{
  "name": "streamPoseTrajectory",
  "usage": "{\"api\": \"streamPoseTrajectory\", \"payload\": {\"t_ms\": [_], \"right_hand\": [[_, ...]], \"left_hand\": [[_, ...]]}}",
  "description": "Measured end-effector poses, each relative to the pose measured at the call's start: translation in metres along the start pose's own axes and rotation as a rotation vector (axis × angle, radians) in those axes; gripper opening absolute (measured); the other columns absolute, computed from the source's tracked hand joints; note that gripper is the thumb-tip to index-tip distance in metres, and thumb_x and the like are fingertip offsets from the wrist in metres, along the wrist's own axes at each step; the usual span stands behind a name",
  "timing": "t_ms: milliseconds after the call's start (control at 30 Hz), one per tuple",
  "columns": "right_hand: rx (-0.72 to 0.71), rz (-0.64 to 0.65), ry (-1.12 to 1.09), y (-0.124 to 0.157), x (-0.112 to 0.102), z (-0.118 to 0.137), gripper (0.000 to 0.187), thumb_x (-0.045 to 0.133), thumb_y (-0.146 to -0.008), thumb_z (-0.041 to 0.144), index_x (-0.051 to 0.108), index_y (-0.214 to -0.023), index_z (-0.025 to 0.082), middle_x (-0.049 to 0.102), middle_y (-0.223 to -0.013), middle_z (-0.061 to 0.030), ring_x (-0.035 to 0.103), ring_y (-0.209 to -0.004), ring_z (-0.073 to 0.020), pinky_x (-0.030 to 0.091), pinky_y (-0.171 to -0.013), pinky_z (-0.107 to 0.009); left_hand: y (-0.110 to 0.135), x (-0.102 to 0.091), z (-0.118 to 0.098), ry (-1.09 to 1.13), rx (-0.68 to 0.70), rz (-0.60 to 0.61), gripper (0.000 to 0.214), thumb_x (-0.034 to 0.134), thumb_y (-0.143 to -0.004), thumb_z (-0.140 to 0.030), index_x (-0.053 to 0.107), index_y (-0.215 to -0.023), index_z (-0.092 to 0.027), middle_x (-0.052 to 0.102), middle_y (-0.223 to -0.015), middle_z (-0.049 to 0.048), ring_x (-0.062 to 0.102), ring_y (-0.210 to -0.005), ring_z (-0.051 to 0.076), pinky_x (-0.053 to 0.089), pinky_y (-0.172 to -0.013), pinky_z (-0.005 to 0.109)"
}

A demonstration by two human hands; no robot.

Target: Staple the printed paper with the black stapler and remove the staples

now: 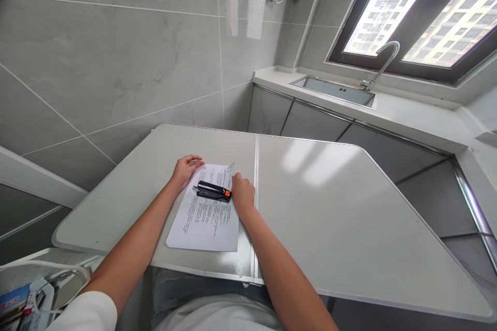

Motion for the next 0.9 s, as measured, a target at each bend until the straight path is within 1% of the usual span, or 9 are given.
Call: {"api": "streamPoseTrajectory", "payload": {"t_ms": [133, 233, 333, 400, 467, 567, 667, 800, 900], "right_hand": [[-0.014, -0.004, -0.033, 0.0, -0.005, -0.003, 0.032, 0.033, -0.112, 0.034, 0.057, -0.094, 0.021, 0.057, -0.071, -0.0023, 0.054, -0.061, -0.0178, 0.027, -0.059, -0.028], [-0.028, 0.022, -0.06, -0.002, -0.012, -0.01, 0.031, 0.035, -0.111, 0.032, 0.056, -0.09, 0.022, 0.056, -0.068, -0.0017, 0.051, -0.06, -0.0177, 0.028, -0.059, -0.028], [-0.024, 0.031, -0.092, -0.003, -0.02, -0.02, 0.031, 0.037, -0.11, 0.03, 0.054, -0.086, 0.022, 0.054, -0.066, -0.001, 0.049, -0.058, -0.0174, 0.027, -0.058, -0.028], [-0.018, 0.017, -0.104, -0.002, -0.025, -0.026, 0.032, 0.037, -0.11, 0.03, 0.054, -0.084, 0.022, 0.053, -0.066, -0.0011, 0.048, -0.058, -0.0173, 0.027, -0.058, -0.029], [-0.017, -0.003, -0.101, 0.0, -0.028, -0.031, 0.031, 0.038, -0.109, 0.03, 0.054, -0.084, 0.022, 0.053, -0.066, -0.0013, 0.047, -0.058, -0.0173, 0.026, -0.058, -0.028], [-0.018, -0.023, -0.088, 0.002, -0.03, -0.041, 0.031, 0.039, -0.109, 0.029, 0.055, -0.083, 0.022, 0.051, -0.065, -0.0009, 0.045, -0.057, -0.017, 0.025, -0.057, -0.029], [0.001, -0.042, -0.1, 0.001, -0.032, -0.057, 0.032, 0.04, -0.108, 0.031, 0.055, -0.082, 0.022, 0.05, -0.064, -0.0003, 0.042, -0.055, -0.0165, 0.025, -0.057, -0.029], [-0.006, -0.081, -0.184, -0.002, -0.037, -0.083, 0.032, 0.041, -0.107, 0.032, 0.056, -0.08, 0.022, 0.051, -0.062, 0.0005, 0.043, -0.056, -0.0165, 0.027, -0.058, -0.028], [-0.006, -0.106, -0.237, -0.001, -0.039, -0.1, 0.033, 0.041, -0.107, 0.035, 0.058, -0.081, 0.022, 0.053, -0.062, 0.0002, 0.044, -0.057, -0.0169, 0.027, -0.059, -0.028]], "left_hand": [[-0.001, -0.001, -0.006, -0.013, 0.083, -0.002, 0.056, 0.096, -0.057, -0.053, 0.07, -0.091, -0.016, 0.075, -0.093, 0.0082, 0.073, -0.079, 0.021, 0.058, -0.076, 0.035], [-0.002, 0.003, -0.009, -0.085, 0.158, 0.046, 0.055, 0.096, -0.057, -0.05, 0.072, -0.094, -0.017, 0.075, -0.096, 0.009, 0.071, -0.084, 0.021, 0.057, -0.077, 0.034], [-0.002, 0.007, -0.008, -0.134, 0.208, 0.094, 0.047, 0.095, -0.062, -0.049, 0.076, -0.091, -0.017, 0.075, -0.094, 0.0099, 0.069, -0.089, 0.021, 0.056, -0.081, 0.034], [-0.001, 0.009, -0.005, -0.134, 0.194, 0.113, 0.043, 0.094, -0.063, -0.049, 0.078, -0.086, -0.016, 0.076, -0.09, 0.0097, 0.068, -0.085, 0.021, 0.056, -0.08, 0.035], [-0.001, 0.011, -0.002, -0.119, 0.174, 0.133, 0.042, 0.094, -0.063, -0.049, 0.079, -0.084, -0.016, 0.077, -0.089, 0.0107, 0.069, -0.085, 0.023, 0.056, -0.082, 0.037], [0.001, 0.013, 0.0, -0.11, 0.151, 0.158, 0.042, 0.095, -0.061, -0.049, 0.081, -0.084, -0.016, 0.079, -0.097, 0.0138, 0.072, -0.093, 0.026, 0.057, -0.09, 0.04], [0.003, 0.016, 0.0, -0.144, 0.141, 0.195, 0.045, 0.095, -0.062, -0.051, 0.082, -0.088, -0.017, 0.079, -0.104, 0.0148, 0.072, -0.099, 0.028, 0.056, -0.095, 0.043], [0.008, 0.022, -0.004, -0.182, 0.138, 0.215, 0.044, 0.094, -0.063, -0.051, 0.082, -0.09, -0.018, 0.079, -0.098, 0.013, 0.073, -0.094, 0.027, 0.057, -0.091, 0.042], [0.018, 0.037, -0.012, -0.159, 0.169, 0.262, 0.039, 0.093, -0.066, -0.048, 0.082, -0.089, -0.018, 0.079, -0.097, 0.0119, 0.072, -0.091, 0.026, 0.056, -0.087, 0.039]]}}
Point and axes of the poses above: each hand's wrist, its own y-axis away from the middle knuckle, its own x-axis out of the palm, z = x × y, the point moved 6 cm from there along -y, towards the middle knuckle
